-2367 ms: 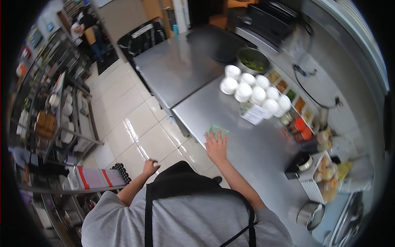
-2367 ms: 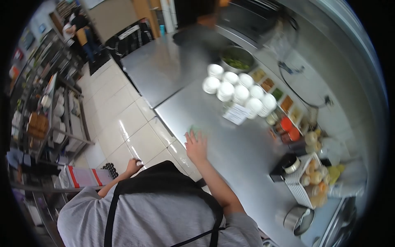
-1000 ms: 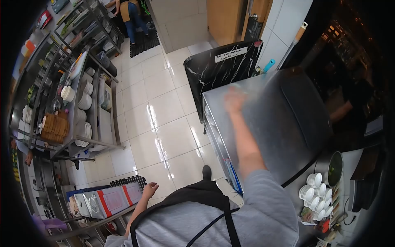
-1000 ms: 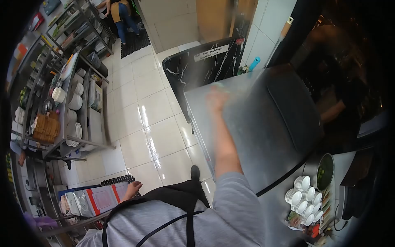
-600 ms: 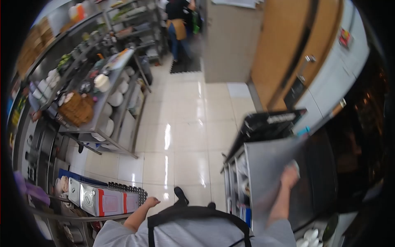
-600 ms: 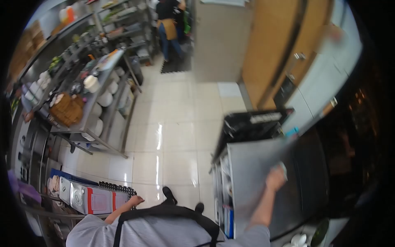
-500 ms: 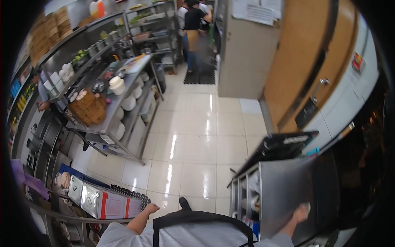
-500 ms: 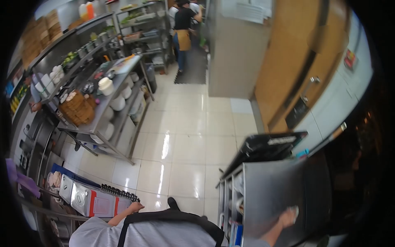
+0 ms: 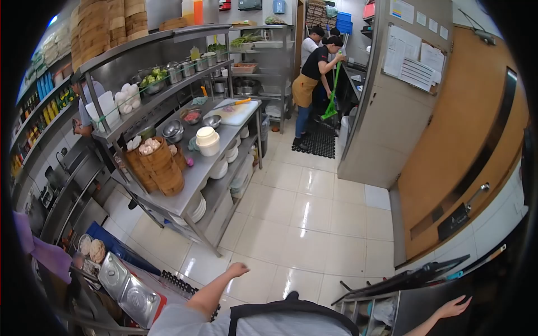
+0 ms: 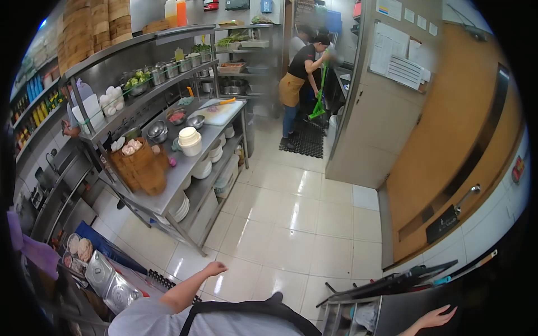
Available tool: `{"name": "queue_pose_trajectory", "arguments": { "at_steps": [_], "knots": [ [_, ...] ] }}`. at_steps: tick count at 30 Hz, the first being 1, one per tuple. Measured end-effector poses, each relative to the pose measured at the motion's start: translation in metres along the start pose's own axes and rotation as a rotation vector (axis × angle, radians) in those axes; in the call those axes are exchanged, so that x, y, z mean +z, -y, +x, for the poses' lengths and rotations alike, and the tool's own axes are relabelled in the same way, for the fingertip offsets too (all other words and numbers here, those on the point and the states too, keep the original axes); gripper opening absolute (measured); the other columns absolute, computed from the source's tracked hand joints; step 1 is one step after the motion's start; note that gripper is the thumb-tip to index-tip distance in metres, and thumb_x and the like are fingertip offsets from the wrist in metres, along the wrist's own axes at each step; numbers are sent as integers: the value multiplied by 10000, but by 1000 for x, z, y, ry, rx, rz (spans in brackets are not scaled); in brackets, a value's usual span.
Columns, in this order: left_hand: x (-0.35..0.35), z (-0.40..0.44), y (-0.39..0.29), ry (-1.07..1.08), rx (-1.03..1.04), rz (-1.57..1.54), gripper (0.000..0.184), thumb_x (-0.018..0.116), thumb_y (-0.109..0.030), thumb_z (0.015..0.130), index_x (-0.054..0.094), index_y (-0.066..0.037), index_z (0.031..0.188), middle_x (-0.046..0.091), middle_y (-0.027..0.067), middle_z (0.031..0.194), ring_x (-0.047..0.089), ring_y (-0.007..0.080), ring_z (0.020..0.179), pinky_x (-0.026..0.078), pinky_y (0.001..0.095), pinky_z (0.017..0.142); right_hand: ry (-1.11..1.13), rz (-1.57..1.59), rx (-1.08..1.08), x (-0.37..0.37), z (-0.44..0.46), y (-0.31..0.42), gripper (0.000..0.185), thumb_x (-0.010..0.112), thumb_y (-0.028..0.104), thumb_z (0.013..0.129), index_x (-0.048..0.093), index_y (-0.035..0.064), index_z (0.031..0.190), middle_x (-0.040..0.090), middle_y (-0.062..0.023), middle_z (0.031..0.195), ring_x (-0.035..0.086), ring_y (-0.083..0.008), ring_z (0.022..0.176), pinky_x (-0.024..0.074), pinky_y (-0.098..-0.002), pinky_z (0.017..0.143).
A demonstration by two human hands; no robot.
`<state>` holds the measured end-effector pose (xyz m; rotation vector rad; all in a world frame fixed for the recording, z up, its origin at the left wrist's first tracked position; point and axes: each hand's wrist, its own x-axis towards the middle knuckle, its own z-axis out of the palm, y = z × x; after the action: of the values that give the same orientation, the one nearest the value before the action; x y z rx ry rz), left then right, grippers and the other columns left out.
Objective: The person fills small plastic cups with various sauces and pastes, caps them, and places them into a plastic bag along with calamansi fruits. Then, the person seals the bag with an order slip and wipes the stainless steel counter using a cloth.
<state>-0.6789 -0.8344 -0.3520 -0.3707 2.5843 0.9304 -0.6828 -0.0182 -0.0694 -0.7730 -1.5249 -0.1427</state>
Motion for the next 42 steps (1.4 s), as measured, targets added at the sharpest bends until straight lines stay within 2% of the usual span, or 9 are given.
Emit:
{"name": "queue_pose_trajectory", "arguments": {
  "at_steps": [9,12,16,17,19,20,25,32,42],
  "knots": [
    [-71,132,-101,9,268,70,433,574,-407,749,608,-56,1002,619,153,927,584,299,878,461,369,770,-1,339,-24,128,-60,197,304,476,193,891,533,-16,1104,544,-180,1097,501,-309,1024,376,-374,887],
    [-93,146,-79,122,202,83,437,566,-413,753,606,-57,1004,617,153,943,575,300,904,450,373,789,236,658,184,187,-121,303,307,458,164,894,511,-52,1105,528,-201,1114,492,-300,1032,369,-363,905],
    [-140,160,-27,-24,39,29,428,572,-414,746,615,-68,994,621,152,937,585,301,884,457,367,772,607,949,224,203,-218,509,233,469,57,858,491,-33,1073,494,-130,1066,470,-218,998,369,-334,882],
    [-151,160,-16,-49,-54,-24,425,576,-415,742,619,-72,990,624,149,930,589,298,876,459,362,771,874,1183,540,200,-245,557,251,478,37,827,499,-13,1071,493,-124,1066,454,-221,1027,337,-348,909],
    [-171,164,2,-81,-148,-87,423,581,-416,739,624,-75,987,627,145,924,593,295,867,461,357,770,1033,1295,378,213,-345,638,284,498,29,784,504,4,1067,510,-127,1080,443,-252,1054,313,-360,933],
    [-176,169,17,-114,-179,-144,425,585,-416,739,624,-75,989,629,141,924,595,287,873,460,350,776,1019,1212,68,165,-346,692,294,516,30,763,514,10,1056,526,-121,1075,446,-257,1058,313,-365,937],
    [-220,236,34,-161,-221,-282,428,595,-408,743,618,-71,1006,630,132,946,597,264,896,458,337,791,1064,1631,-623,45,-368,843,193,586,43,720,584,67,911,546,-110,966,499,-297,961,379,-376,866],
    [-334,413,-49,-62,109,-319,394,581,-366,782,603,-61,1031,633,122,955,608,239,879,468,320,770,1240,1582,-425,98,-409,904,151,591,20,721,605,62,864,552,-121,961,523,-293,916,438,-356,773],
    [-443,594,-176,13,405,-397,361,586,-289,803,580,-41,1066,622,114,956,601,192,825,474,300,733,1326,939,5,273,-467,832,109,521,30,782,595,23,862,575,-127,805,569,-250,715,460,-321,639]
  ]
}}
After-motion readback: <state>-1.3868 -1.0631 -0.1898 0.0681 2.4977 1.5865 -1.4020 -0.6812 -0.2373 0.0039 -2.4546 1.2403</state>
